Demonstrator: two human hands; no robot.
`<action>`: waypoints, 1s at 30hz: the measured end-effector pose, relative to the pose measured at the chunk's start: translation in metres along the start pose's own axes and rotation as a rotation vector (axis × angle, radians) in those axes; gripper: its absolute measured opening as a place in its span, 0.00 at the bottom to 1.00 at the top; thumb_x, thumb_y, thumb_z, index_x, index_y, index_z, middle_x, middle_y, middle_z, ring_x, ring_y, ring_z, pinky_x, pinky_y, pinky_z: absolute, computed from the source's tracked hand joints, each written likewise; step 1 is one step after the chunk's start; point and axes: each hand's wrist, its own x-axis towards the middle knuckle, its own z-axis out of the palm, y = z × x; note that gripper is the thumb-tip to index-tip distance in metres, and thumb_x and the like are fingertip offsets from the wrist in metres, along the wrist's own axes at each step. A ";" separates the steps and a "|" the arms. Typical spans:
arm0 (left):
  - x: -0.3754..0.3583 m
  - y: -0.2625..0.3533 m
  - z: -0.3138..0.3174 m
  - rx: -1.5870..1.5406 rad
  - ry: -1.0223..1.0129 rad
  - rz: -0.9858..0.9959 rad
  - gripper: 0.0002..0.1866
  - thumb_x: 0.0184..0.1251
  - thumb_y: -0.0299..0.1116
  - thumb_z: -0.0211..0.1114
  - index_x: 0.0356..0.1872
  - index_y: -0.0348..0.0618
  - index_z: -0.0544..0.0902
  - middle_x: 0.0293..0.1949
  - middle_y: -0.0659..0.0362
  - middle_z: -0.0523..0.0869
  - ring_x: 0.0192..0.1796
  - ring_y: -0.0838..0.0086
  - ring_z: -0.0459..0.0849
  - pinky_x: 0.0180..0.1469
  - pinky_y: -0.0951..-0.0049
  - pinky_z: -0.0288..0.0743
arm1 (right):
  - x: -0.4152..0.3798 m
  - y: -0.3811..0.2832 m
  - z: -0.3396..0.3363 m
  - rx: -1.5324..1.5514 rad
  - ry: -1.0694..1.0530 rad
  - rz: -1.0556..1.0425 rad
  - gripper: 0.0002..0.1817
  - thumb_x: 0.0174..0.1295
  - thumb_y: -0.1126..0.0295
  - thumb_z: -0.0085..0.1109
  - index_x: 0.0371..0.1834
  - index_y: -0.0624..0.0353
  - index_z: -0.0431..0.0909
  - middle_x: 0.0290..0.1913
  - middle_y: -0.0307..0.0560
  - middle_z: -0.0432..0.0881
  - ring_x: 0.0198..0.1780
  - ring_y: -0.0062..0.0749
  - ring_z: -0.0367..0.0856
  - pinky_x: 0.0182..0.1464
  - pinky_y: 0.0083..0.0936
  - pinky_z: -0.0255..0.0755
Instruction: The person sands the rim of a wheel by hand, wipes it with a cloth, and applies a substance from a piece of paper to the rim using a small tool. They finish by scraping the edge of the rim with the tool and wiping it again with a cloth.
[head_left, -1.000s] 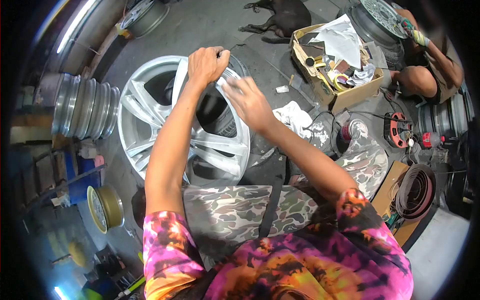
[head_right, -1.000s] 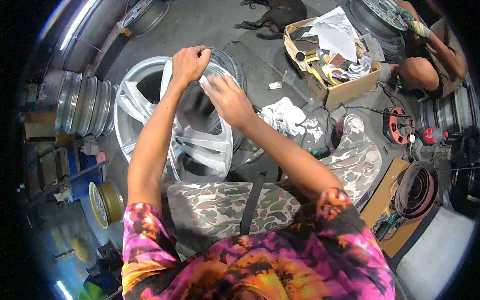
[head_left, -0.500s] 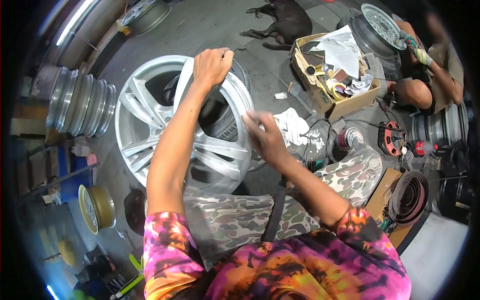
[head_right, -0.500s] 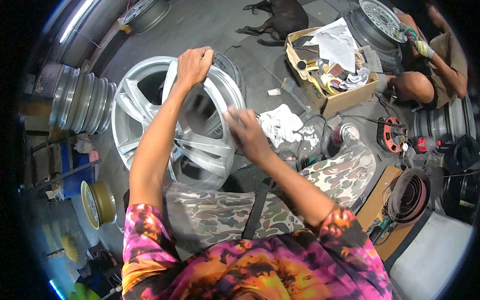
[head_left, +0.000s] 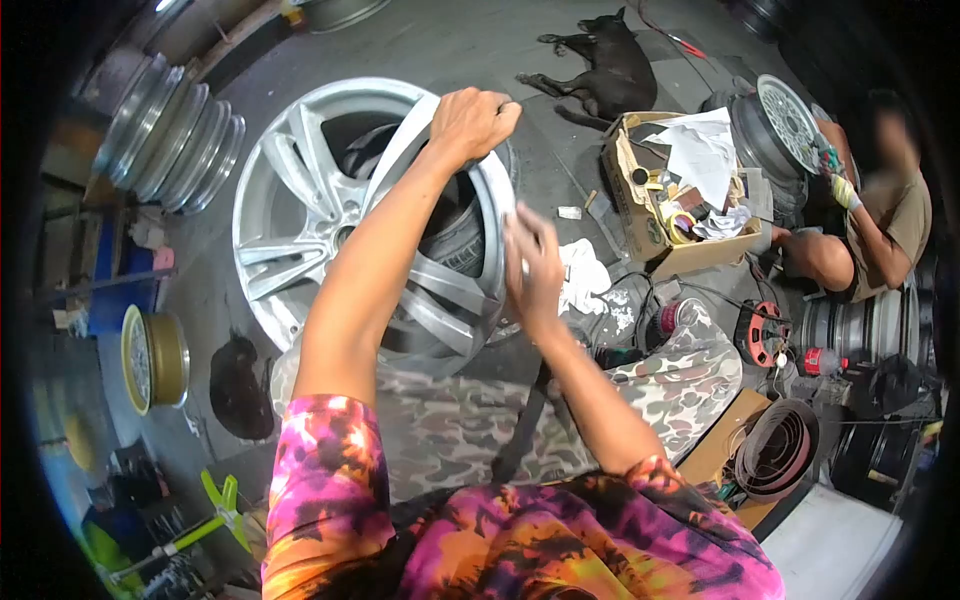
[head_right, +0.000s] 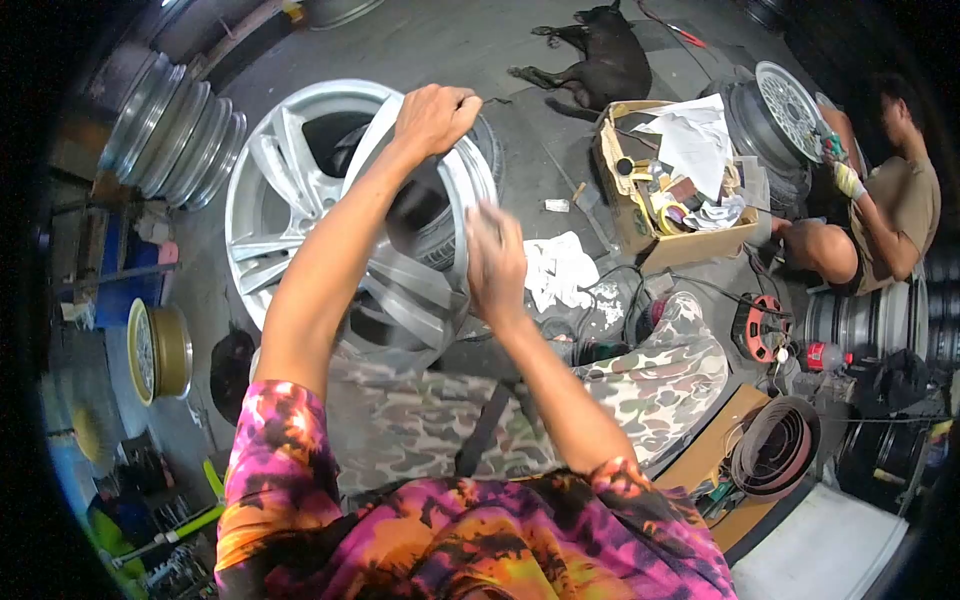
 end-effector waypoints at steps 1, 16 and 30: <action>-0.002 -0.001 0.001 -0.001 0.001 -0.014 0.20 0.67 0.45 0.56 0.37 0.45 0.92 0.30 0.41 0.88 0.36 0.42 0.88 0.45 0.49 0.82 | 0.017 0.002 0.006 -0.017 0.025 -0.037 0.15 0.66 0.80 0.66 0.56 0.66 0.86 0.57 0.61 0.83 0.55 0.55 0.83 0.60 0.41 0.77; 0.002 -0.004 0.004 -0.012 -0.017 -0.017 0.21 0.64 0.46 0.56 0.38 0.45 0.94 0.30 0.39 0.88 0.35 0.42 0.88 0.46 0.49 0.82 | 0.045 0.007 0.001 0.101 -0.108 0.123 0.16 0.77 0.71 0.58 0.60 0.69 0.83 0.46 0.56 0.87 0.48 0.31 0.83 0.53 0.27 0.75; -0.001 -0.008 0.008 -0.008 0.066 0.068 0.21 0.65 0.47 0.57 0.38 0.45 0.94 0.30 0.39 0.88 0.34 0.44 0.88 0.44 0.51 0.83 | -0.015 0.010 -0.028 -0.181 -0.201 -0.177 0.17 0.71 0.77 0.63 0.61 0.62 0.85 0.57 0.62 0.81 0.55 0.52 0.84 0.59 0.37 0.78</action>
